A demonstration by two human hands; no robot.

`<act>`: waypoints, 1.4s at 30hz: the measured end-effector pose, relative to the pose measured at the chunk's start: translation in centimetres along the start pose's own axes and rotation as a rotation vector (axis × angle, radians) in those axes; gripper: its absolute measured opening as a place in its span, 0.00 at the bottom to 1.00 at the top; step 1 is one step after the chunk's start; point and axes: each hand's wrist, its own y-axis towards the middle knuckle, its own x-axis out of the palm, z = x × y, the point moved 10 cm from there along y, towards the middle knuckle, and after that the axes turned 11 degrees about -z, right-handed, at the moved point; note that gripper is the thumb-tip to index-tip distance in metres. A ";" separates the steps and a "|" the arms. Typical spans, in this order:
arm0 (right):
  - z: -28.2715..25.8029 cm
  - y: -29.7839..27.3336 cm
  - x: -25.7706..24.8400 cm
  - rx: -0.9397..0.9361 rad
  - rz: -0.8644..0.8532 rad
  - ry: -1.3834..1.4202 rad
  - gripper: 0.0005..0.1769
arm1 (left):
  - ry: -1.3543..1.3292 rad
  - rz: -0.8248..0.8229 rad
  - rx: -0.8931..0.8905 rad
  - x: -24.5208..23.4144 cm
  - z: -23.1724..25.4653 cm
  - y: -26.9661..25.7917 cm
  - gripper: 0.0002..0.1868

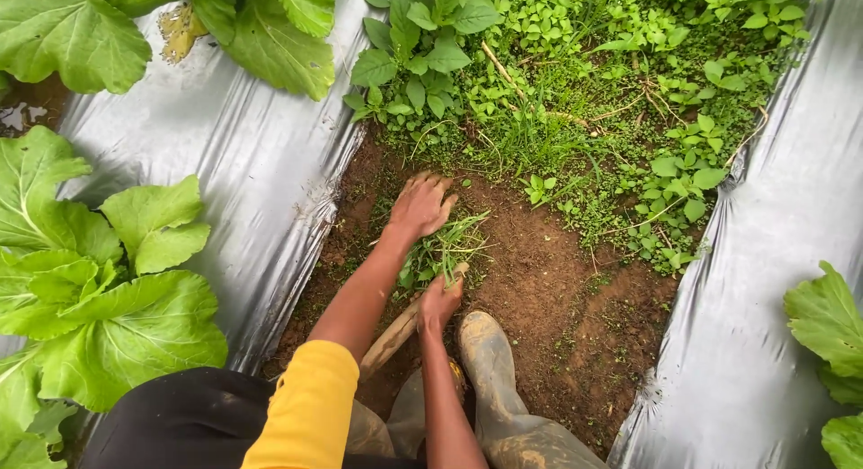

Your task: The person uses a hoe to loosen soil and remove weeds from a garden bed between rows of leafy vegetables. They pull the uprooted weeds by hand and discard them while continuing to hoe the soil.

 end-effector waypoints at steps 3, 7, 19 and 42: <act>0.9 -0.2 -0.3 0.024 0.004 -0.010 0.35 | 0.003 -0.141 -0.007 0.5 -0.7 -1.4 0.32; -0.8 -0.8 -0.3 0.026 0.015 0.043 0.34 | -0.024 -0.165 -0.052 -1.5 -0.6 -6.5 0.33; 10.4 6.2 1.6 -0.051 0.072 0.100 0.28 | -0.787 0.284 -0.432 -2.2 -0.4 -16.0 0.33; -8.5 5.4 -4.8 -0.275 -0.097 -0.214 0.07 | -0.515 0.229 -0.455 0.9 -2.6 -7.7 0.14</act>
